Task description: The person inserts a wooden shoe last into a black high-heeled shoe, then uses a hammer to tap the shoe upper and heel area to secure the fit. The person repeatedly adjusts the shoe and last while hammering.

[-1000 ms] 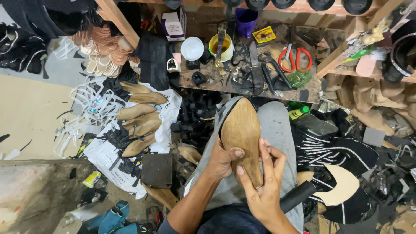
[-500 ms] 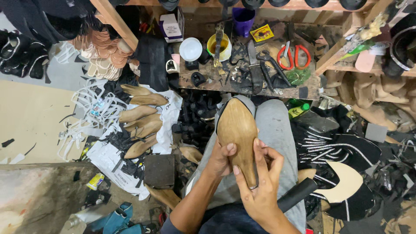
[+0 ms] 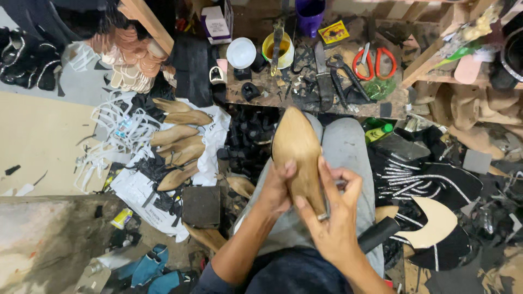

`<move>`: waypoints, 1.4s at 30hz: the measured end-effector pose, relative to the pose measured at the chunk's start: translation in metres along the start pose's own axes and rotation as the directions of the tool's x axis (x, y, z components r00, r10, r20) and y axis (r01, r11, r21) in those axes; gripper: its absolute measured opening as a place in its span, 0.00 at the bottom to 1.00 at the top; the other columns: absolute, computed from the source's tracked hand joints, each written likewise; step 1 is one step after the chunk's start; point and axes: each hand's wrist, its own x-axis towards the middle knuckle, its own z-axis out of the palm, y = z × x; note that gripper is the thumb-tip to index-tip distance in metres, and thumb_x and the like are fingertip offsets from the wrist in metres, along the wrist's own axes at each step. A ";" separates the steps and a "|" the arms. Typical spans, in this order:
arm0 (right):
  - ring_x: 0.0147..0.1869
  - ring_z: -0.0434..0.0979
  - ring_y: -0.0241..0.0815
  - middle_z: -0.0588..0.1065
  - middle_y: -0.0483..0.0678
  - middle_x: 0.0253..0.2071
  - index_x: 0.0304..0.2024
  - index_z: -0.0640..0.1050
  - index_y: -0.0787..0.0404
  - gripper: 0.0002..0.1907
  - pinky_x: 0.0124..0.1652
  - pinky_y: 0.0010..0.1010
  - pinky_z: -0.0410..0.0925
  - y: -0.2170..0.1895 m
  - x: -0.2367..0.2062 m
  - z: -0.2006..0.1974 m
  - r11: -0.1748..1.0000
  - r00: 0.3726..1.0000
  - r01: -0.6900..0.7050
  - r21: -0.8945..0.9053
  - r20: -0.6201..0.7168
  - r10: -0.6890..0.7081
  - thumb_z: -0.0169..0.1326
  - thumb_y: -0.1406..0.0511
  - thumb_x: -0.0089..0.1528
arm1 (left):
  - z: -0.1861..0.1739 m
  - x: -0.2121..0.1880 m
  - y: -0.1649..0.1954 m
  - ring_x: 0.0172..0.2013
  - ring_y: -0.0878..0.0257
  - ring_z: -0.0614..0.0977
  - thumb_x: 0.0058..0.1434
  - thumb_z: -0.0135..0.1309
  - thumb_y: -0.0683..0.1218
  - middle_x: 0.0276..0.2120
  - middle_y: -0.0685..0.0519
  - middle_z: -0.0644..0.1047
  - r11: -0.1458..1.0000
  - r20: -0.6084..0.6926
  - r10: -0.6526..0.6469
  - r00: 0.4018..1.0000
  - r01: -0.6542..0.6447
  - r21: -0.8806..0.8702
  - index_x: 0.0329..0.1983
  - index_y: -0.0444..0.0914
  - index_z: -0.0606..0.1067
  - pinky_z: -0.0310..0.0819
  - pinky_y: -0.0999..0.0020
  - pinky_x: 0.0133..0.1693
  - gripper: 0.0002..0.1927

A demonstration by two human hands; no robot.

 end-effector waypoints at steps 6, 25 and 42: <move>0.62 0.72 0.49 0.67 0.58 0.63 0.73 0.64 0.67 0.36 0.63 0.41 0.65 0.051 0.034 -0.023 0.390 0.922 -0.365 0.845 0.269 0.279 0.48 0.51 0.70 | -0.007 0.071 0.016 0.48 0.50 0.81 0.70 0.56 0.62 0.50 0.39 0.77 0.939 0.024 -0.045 0.999 0.051 -0.340 0.63 0.27 0.67 0.77 0.55 0.54 0.36; 0.53 0.83 0.46 0.77 0.57 0.56 0.65 0.69 0.74 0.27 0.48 0.37 0.80 0.074 0.008 0.015 0.635 0.981 -0.183 0.751 0.103 0.162 0.57 0.77 0.63 | -0.015 0.095 0.012 0.50 0.50 0.79 0.64 0.59 0.63 0.53 0.40 0.75 0.783 0.027 -0.142 0.989 0.129 -0.609 0.64 0.34 0.65 0.76 0.55 0.55 0.37; 0.61 0.74 0.54 0.74 0.57 0.60 0.69 0.65 0.68 0.43 0.52 0.44 0.67 0.073 -0.001 0.032 -0.081 0.849 -0.450 0.889 0.454 0.269 0.64 0.50 0.62 | 0.005 0.064 0.009 0.50 0.45 0.80 0.64 0.63 0.54 0.55 0.35 0.76 0.998 0.057 0.057 0.997 -0.056 -0.015 0.66 0.30 0.66 0.78 0.49 0.50 0.35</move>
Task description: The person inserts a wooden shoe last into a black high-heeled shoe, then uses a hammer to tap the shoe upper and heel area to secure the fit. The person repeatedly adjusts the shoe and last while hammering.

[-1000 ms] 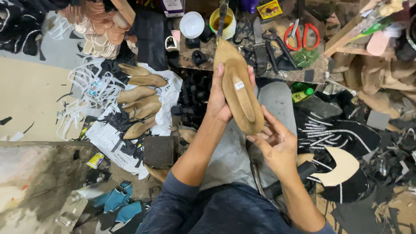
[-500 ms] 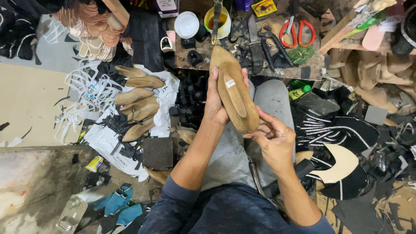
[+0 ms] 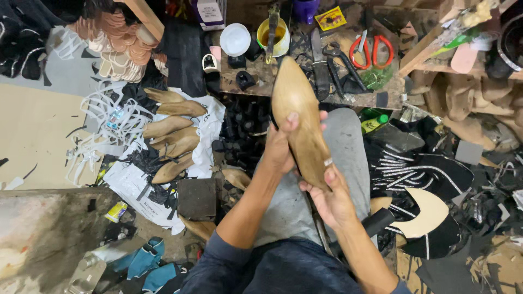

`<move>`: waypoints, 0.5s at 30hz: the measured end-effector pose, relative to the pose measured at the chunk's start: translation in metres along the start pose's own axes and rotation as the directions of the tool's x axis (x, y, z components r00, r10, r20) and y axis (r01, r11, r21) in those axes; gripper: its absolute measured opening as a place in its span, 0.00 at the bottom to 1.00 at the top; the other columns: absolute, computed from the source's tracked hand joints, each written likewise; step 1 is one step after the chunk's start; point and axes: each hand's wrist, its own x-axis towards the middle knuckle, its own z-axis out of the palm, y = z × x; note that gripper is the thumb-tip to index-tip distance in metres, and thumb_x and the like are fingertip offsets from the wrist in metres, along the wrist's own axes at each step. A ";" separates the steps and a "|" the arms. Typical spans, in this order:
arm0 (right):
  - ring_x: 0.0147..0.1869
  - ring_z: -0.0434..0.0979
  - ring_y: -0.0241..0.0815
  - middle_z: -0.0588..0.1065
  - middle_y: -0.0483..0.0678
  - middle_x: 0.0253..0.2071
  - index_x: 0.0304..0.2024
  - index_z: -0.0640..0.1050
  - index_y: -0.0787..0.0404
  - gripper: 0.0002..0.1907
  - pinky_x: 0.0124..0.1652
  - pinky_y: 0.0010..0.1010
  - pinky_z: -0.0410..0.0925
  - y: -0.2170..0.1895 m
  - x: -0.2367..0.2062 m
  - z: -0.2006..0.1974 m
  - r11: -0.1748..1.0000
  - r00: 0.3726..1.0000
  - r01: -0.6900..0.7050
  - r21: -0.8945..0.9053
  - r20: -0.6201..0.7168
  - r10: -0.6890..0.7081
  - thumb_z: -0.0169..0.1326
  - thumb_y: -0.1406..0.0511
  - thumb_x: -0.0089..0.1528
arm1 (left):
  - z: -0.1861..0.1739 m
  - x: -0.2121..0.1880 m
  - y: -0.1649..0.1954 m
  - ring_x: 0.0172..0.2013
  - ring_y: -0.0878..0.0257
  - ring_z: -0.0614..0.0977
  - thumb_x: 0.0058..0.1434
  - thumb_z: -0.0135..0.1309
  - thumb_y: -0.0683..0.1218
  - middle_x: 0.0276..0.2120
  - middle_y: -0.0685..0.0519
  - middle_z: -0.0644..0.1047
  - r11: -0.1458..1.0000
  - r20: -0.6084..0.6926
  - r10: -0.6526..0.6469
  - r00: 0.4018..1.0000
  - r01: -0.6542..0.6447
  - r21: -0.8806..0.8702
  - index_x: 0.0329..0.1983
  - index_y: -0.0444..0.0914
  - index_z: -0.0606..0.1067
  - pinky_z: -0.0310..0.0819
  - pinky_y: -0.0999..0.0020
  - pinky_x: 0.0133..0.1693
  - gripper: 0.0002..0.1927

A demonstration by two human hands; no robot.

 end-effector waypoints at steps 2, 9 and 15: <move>0.60 0.75 0.55 0.73 0.55 0.61 0.68 0.66 0.66 0.42 0.51 0.43 0.67 0.008 -0.002 -0.012 0.999 0.999 0.040 0.018 0.021 -0.041 0.66 0.50 0.60 | 0.011 -0.005 0.008 0.54 0.43 0.80 0.63 0.65 0.53 0.58 0.32 0.76 0.993 0.061 0.038 0.997 -0.045 0.113 0.69 0.28 0.65 0.78 0.48 0.55 0.38; 0.62 0.72 0.57 0.71 0.54 0.64 0.71 0.67 0.59 0.45 0.51 0.44 0.64 0.016 -0.021 -0.030 0.990 0.994 0.107 0.094 -0.002 -0.107 0.68 0.51 0.57 | 0.048 -0.015 0.012 0.56 0.50 0.82 0.56 0.69 0.48 0.62 0.43 0.73 0.999 0.246 0.037 0.969 -0.037 -0.005 0.70 0.33 0.62 0.79 0.49 0.55 0.43; 0.72 0.66 0.53 0.68 0.49 0.68 0.69 0.66 0.58 0.45 0.63 0.51 0.62 0.010 -0.022 -0.019 0.965 0.993 0.098 0.242 -0.083 -0.080 0.69 0.52 0.55 | 0.049 -0.023 0.004 0.51 0.51 0.83 0.61 0.64 0.43 0.54 0.41 0.77 0.981 0.082 0.034 0.996 -0.049 0.190 0.68 0.27 0.65 0.79 0.57 0.54 0.35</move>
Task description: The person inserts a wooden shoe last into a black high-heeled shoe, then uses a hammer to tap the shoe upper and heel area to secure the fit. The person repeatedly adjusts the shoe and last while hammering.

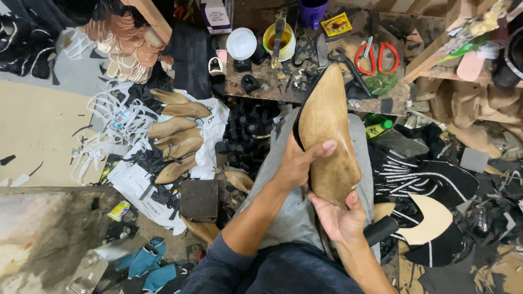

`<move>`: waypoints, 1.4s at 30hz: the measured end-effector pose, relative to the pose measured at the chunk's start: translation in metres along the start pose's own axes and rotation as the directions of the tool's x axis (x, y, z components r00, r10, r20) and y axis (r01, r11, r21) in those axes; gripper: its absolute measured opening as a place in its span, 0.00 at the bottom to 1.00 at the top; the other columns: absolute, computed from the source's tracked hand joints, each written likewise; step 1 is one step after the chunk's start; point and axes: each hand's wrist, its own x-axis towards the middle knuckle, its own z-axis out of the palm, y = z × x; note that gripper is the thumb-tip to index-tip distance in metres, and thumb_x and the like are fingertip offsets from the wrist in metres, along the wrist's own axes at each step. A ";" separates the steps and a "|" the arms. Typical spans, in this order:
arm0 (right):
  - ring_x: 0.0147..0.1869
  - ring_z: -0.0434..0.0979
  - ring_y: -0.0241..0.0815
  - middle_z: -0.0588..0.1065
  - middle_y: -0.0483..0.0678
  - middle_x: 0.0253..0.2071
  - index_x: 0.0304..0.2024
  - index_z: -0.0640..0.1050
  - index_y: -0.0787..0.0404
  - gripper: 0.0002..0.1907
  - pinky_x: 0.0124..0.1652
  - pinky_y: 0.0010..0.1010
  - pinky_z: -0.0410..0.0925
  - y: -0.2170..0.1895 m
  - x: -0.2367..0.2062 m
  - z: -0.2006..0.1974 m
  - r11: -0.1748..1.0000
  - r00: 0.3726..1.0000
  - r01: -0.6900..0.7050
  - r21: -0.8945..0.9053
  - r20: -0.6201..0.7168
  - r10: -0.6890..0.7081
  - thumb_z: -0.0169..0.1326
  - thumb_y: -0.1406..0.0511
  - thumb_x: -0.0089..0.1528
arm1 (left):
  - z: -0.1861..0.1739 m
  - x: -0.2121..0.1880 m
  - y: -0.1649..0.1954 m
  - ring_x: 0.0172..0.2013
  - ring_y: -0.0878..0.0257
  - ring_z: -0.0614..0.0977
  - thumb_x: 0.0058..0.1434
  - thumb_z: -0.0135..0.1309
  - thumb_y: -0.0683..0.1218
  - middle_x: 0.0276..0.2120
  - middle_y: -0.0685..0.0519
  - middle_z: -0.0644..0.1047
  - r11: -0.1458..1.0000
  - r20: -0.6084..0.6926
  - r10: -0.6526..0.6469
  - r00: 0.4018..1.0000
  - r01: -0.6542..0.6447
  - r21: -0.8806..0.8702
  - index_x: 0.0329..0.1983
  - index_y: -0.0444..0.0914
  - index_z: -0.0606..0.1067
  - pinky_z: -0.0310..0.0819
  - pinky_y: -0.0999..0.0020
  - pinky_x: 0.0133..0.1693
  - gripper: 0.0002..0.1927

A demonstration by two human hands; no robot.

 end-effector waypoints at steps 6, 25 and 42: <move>0.63 0.71 0.49 0.71 0.55 0.64 0.70 0.63 0.68 0.47 0.51 0.41 0.64 0.005 -0.012 0.040 0.971 0.990 0.110 -0.213 0.106 -0.089 0.68 0.51 0.59 | -0.009 0.001 0.010 0.48 0.53 0.83 0.63 0.65 0.50 0.50 0.39 0.77 0.990 0.178 -0.009 0.984 0.034 -0.136 0.69 0.25 0.64 0.81 0.58 0.50 0.39; 0.58 0.70 0.42 0.69 0.54 0.59 0.67 0.58 0.70 0.44 0.48 0.37 0.66 0.023 -0.015 0.063 0.938 0.976 0.215 -0.273 0.022 -0.217 0.65 0.57 0.60 | -0.016 0.001 0.011 0.42 0.54 0.79 0.61 0.66 0.60 0.42 0.40 0.77 0.970 0.222 -0.084 0.972 0.131 -0.207 0.68 0.26 0.63 0.77 0.62 0.46 0.45; 0.58 0.69 0.42 0.68 0.53 0.60 0.72 0.56 0.71 0.54 0.47 0.37 0.64 0.020 -0.013 0.047 0.948 0.980 0.188 -0.257 0.110 -0.164 0.68 0.49 0.56 | -0.002 -0.010 0.027 0.43 0.53 0.82 0.57 0.67 0.56 0.44 0.37 0.79 0.998 0.215 -0.052 0.975 0.061 -0.034 0.68 0.25 0.65 0.79 0.60 0.48 0.44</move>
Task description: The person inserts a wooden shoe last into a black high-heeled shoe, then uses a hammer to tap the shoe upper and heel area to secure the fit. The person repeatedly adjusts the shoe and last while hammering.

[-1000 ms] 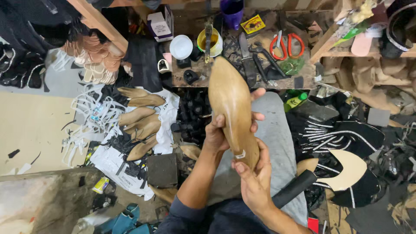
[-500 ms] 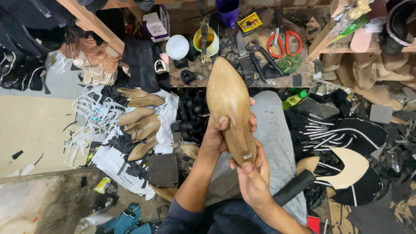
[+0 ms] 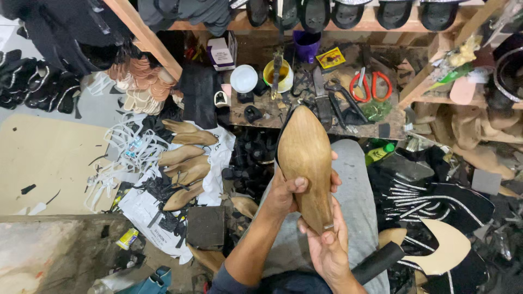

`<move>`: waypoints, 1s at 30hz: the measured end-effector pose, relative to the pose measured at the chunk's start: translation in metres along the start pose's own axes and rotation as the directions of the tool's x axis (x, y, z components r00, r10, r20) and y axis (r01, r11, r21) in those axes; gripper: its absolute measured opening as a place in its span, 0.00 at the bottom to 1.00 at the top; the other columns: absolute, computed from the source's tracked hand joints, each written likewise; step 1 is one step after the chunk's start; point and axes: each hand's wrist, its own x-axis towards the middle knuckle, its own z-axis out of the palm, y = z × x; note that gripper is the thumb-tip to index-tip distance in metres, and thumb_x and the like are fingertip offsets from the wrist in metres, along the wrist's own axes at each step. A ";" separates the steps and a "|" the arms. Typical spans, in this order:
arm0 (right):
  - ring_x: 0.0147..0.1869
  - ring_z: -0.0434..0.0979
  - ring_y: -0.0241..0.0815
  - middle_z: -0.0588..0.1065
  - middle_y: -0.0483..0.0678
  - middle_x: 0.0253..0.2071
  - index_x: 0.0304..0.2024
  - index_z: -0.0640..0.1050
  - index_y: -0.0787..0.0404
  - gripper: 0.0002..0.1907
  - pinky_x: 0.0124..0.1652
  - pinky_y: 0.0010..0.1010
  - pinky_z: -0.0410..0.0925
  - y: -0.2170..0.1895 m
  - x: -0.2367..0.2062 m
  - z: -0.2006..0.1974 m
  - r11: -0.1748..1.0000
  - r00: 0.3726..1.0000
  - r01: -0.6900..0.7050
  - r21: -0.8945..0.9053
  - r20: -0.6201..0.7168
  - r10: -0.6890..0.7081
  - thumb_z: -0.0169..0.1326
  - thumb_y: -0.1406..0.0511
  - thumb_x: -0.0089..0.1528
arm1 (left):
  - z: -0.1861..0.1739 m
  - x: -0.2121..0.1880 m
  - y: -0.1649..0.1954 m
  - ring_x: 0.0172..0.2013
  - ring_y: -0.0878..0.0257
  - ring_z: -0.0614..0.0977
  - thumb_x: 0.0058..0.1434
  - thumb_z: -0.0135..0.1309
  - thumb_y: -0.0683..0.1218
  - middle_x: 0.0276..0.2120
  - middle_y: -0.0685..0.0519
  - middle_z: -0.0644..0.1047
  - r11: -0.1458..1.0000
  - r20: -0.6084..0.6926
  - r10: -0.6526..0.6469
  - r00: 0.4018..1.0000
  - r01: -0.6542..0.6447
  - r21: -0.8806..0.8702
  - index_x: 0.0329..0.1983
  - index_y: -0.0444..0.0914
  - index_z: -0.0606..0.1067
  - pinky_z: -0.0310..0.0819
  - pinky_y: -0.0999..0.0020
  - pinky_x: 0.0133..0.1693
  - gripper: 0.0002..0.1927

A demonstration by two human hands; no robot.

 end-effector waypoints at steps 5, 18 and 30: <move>0.59 0.68 0.42 0.68 0.53 0.60 0.72 0.54 0.70 0.56 0.47 0.38 0.64 0.004 -0.003 -0.001 1.000 0.999 0.031 0.003 0.042 -0.031 0.68 0.49 0.55 | 0.003 -0.003 0.008 0.44 0.53 0.83 0.56 0.67 0.54 0.43 0.37 0.79 1.000 0.059 -0.009 0.998 0.010 -0.024 0.67 0.26 0.66 0.79 0.60 0.49 0.43; 0.61 0.72 0.51 0.72 0.51 0.62 0.67 0.67 0.59 0.40 0.50 0.41 0.64 0.005 0.011 -0.031 0.965 0.984 -0.142 0.221 -0.071 0.162 0.62 0.49 0.58 | -0.004 0.022 -0.015 0.47 0.55 0.82 0.58 0.64 0.48 0.56 0.45 0.75 0.999 -0.171 -0.022 0.985 0.017 -0.030 0.64 0.30 0.67 0.82 0.56 0.46 0.34; 0.55 0.71 0.46 0.71 0.55 0.55 0.64 0.62 0.68 0.42 0.45 0.36 0.64 0.000 0.003 -0.010 0.997 0.998 -0.017 0.081 -0.064 0.022 0.66 0.52 0.60 | -0.026 0.016 -0.029 0.44 0.56 0.81 0.59 0.66 0.58 0.43 0.43 0.78 0.986 0.007 -0.125 0.992 0.125 -0.108 0.67 0.29 0.66 0.79 0.62 0.47 0.42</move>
